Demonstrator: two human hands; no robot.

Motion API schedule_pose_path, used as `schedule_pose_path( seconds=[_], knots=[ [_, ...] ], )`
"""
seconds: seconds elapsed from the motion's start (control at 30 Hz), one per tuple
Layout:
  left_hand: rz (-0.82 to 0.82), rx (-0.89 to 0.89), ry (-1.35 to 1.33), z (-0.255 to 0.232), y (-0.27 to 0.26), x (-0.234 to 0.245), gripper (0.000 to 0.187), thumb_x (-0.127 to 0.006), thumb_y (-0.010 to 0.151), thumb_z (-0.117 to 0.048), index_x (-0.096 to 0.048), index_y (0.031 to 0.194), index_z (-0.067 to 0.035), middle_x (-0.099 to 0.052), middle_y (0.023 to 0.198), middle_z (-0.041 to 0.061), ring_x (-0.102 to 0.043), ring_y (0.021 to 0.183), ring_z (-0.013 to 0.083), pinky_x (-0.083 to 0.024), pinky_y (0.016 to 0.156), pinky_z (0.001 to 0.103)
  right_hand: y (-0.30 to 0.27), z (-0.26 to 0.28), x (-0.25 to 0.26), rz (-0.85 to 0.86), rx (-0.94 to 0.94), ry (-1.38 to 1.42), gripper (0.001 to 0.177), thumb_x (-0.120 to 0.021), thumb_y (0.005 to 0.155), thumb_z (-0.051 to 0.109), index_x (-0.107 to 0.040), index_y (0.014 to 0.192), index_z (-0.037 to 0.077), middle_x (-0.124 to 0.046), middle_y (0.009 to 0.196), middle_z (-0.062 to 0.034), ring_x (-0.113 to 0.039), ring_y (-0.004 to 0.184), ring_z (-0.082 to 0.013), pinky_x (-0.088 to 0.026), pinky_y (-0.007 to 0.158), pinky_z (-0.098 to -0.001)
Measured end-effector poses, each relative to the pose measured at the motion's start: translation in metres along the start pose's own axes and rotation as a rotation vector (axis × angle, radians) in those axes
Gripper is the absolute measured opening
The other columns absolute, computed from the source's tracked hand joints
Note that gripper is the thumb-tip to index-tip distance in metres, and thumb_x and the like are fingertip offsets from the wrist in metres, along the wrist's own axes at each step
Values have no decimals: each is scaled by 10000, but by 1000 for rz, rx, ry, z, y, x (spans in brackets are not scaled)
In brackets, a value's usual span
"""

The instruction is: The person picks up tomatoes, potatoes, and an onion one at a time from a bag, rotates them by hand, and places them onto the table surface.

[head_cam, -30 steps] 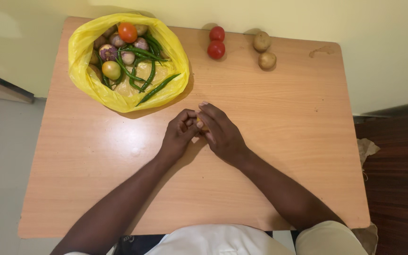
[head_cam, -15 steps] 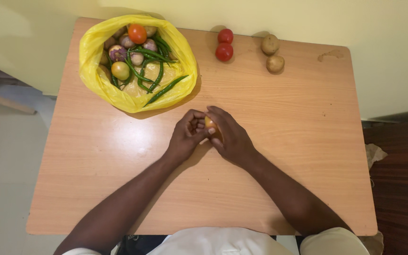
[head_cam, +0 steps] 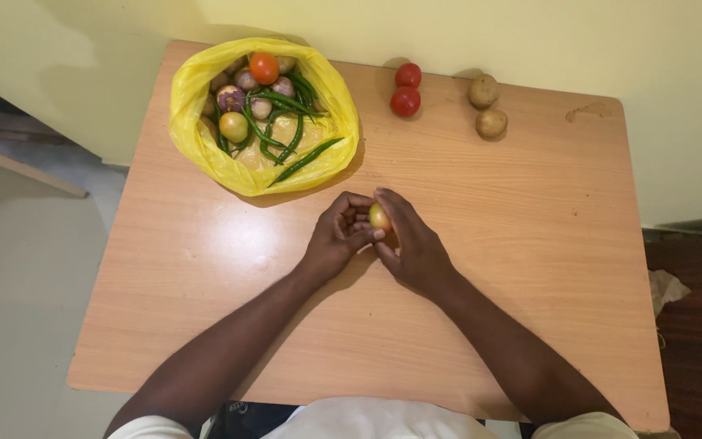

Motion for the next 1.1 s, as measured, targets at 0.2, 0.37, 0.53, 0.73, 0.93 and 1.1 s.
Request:
schedule_pose_path(
  seconds=[0.2,0.37,0.53,0.73,0.93,1.1],
  knots=[
    [48,92,-157,28,2,4,311,-688,999,-66,-541,1269,-19,-620,1127,80,-621,1037,143,-558,912,288,-7,8,4,-130,179,-143,603,-741,846,-3,-504,1394,83,-519,1494,-169,-589,1346,-354,-588,1037,-390],
    [24,34,-5,24,-1,7,381,-747,950,-34,-547,1273,-4,-627,1130,110,-614,1015,163,-543,906,288,-2,5,3,-64,64,-51,665,-752,822,-1,-455,1417,22,-525,1440,-210,-583,1296,-380,-556,1009,-433],
    [41,9,-43,4,-1,-3,491,-762,870,-20,-503,1287,-43,-606,1187,63,-618,1088,151,-553,979,293,-2,-9,-3,-27,-100,18,636,-749,877,24,-450,1438,53,-541,1440,-176,-606,1293,-361,-558,1008,-424],
    [74,58,-153,5,-1,-6,455,-738,933,-78,-524,1328,-8,-634,1203,89,-633,1107,167,-557,988,314,-6,3,2,-92,77,-79,585,-757,863,17,-507,1390,61,-515,1479,-172,-591,1311,-355,-578,1005,-390],
    [11,23,-80,-7,-3,1,501,-720,959,-110,-524,1409,-9,-639,1243,84,-625,1148,138,-537,1018,295,-6,5,7,-172,142,-130,569,-811,844,44,-573,1361,32,-519,1285,-172,-614,1136,-325,-575,896,-390],
    [48,45,-112,-2,-3,-2,505,-740,939,-123,-529,1381,0,-648,1230,67,-634,1139,129,-545,1013,292,-10,-2,8,-208,102,-67,484,-814,865,36,-606,1302,43,-549,1297,-150,-632,1161,-309,-579,926,-380]
  ],
)
Point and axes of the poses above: each hand's wrist, its own y-axis towards the middle knuckle, its own x-axis out of the back of the hand, z = x × y, the point moved 8 cm from there along y, towards the middle knuckle
